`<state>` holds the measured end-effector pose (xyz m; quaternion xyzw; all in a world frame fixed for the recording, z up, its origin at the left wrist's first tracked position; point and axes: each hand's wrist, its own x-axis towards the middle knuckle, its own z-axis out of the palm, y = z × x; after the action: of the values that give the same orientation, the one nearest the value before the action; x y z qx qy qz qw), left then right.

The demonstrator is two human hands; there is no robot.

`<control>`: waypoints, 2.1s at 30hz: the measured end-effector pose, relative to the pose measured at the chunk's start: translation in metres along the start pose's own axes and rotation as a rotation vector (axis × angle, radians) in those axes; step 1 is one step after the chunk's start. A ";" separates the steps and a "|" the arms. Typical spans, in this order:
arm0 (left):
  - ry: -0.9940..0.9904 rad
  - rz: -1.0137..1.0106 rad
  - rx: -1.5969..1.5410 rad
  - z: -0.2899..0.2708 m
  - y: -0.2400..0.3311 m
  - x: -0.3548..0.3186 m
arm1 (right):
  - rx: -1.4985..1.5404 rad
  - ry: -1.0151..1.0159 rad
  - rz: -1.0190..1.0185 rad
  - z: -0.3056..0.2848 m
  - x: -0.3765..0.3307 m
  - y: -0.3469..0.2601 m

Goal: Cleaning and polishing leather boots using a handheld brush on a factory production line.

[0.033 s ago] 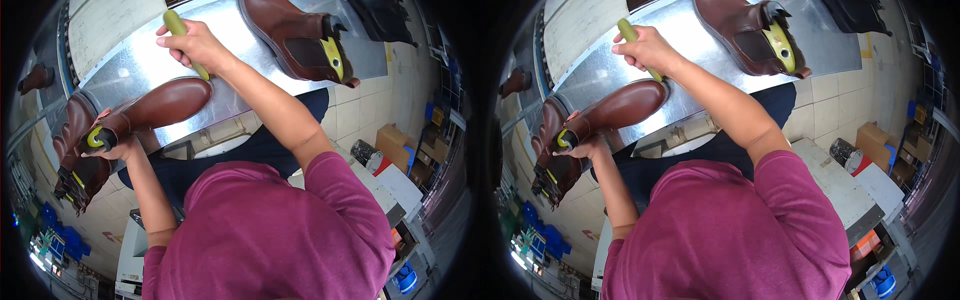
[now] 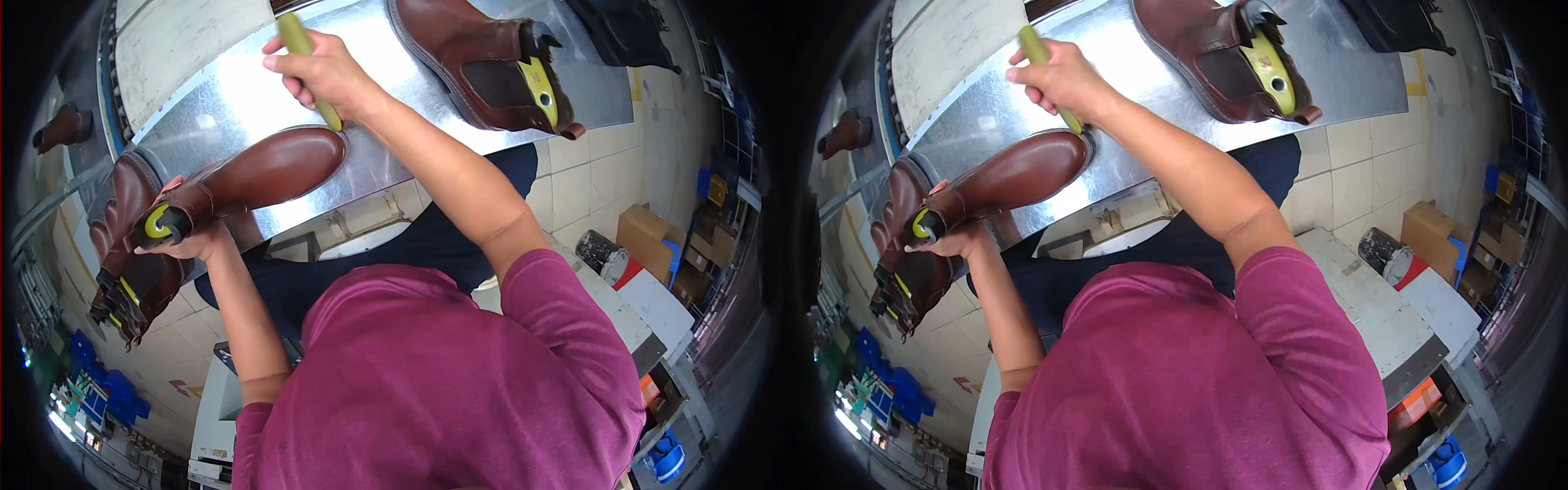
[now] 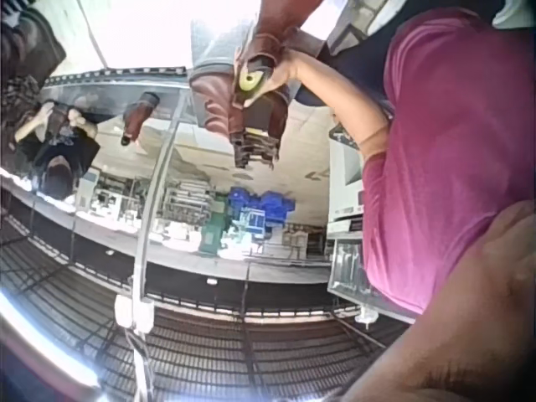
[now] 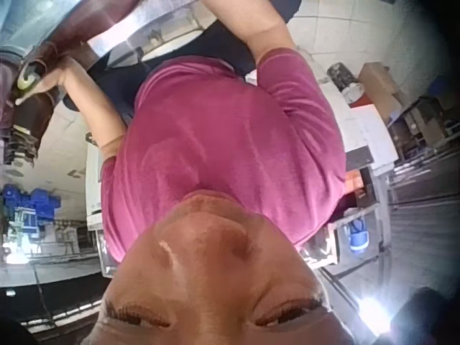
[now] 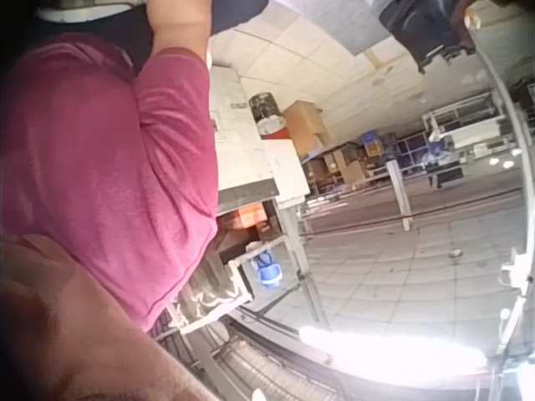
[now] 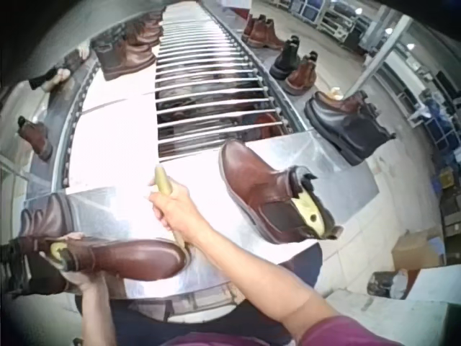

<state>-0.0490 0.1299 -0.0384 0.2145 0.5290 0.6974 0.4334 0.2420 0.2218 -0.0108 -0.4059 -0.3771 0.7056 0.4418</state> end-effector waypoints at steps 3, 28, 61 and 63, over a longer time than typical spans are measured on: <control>0.127 0.091 0.101 0.015 0.000 -0.002 | 0.190 0.216 -0.074 -0.017 -0.019 -0.006; -0.029 0.224 0.084 -0.004 -0.013 -0.012 | 0.069 0.259 -0.004 -0.008 -0.021 -0.005; -0.478 0.529 0.444 0.013 0.081 -0.170 | 0.144 0.139 -0.077 -0.124 -0.098 0.030; -0.448 0.508 0.318 -0.009 0.138 -0.179 | 0.130 0.117 -0.023 -0.104 -0.097 0.027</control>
<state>-0.0130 -0.0324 0.1144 0.5509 0.4525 0.6275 0.3129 0.3549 0.1413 -0.0523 -0.4125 -0.3084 0.6988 0.4964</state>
